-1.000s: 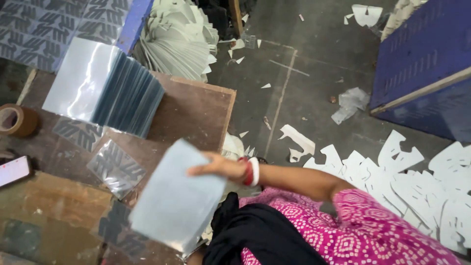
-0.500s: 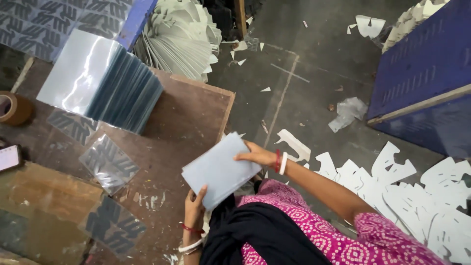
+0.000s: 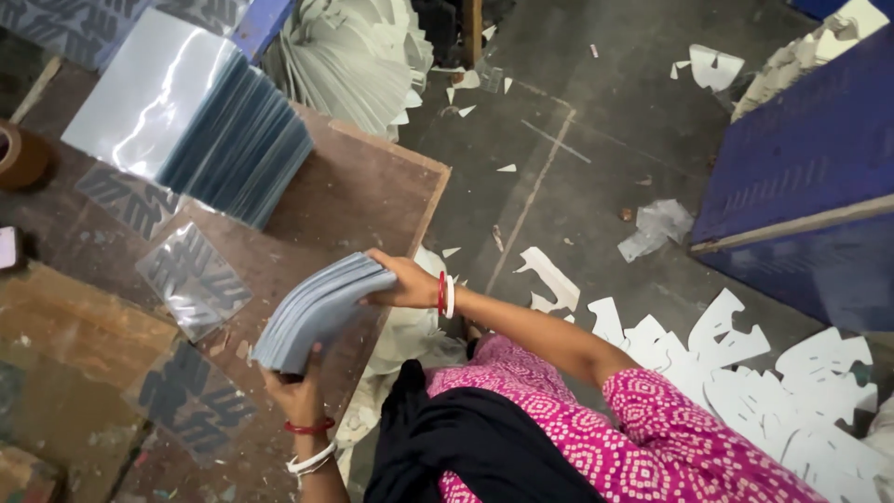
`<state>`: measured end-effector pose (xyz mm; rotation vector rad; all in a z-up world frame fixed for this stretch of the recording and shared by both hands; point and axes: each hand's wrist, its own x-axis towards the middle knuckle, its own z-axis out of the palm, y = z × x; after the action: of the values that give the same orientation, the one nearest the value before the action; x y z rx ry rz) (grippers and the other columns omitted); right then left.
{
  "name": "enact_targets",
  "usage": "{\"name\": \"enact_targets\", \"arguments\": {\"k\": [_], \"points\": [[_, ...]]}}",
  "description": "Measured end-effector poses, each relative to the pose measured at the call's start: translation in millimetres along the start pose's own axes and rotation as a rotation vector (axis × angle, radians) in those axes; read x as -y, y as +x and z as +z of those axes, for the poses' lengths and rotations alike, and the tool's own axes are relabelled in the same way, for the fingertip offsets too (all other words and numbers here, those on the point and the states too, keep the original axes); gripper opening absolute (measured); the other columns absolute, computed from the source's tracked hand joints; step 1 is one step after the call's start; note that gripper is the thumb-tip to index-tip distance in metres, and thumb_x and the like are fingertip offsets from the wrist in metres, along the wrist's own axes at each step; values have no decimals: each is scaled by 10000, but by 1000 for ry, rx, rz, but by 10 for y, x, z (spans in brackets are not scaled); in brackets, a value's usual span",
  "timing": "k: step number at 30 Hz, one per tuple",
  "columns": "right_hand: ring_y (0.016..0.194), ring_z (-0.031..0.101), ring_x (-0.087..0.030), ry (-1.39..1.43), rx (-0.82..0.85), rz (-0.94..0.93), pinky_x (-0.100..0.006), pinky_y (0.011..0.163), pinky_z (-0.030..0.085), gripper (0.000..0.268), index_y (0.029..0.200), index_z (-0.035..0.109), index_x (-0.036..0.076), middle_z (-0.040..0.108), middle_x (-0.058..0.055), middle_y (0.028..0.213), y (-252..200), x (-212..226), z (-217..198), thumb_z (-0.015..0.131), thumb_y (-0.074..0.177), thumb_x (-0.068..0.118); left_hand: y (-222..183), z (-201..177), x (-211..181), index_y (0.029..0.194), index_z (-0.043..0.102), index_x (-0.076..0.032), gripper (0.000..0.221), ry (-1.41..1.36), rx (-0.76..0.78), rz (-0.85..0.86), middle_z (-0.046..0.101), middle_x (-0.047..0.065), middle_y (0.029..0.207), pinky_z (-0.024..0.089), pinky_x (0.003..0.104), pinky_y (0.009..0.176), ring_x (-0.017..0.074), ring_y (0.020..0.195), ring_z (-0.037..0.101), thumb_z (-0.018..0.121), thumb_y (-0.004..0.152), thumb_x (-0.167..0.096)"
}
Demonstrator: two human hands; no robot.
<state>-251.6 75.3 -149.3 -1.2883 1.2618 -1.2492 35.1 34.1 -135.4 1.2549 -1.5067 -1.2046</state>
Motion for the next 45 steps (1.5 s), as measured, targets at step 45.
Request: {"name": "enact_targets", "arguments": {"k": [45], "points": [[909, 713, -369, -798, 540, -190, -505, 722, 544, 635, 1223, 571, 175, 734, -117, 966, 647, -4, 634, 818, 684, 402, -241, 87, 949, 1200, 682, 34, 591, 489, -144, 37, 718, 200, 1219, 504, 446, 1036, 316, 1140, 680, 916, 764, -289]]}}
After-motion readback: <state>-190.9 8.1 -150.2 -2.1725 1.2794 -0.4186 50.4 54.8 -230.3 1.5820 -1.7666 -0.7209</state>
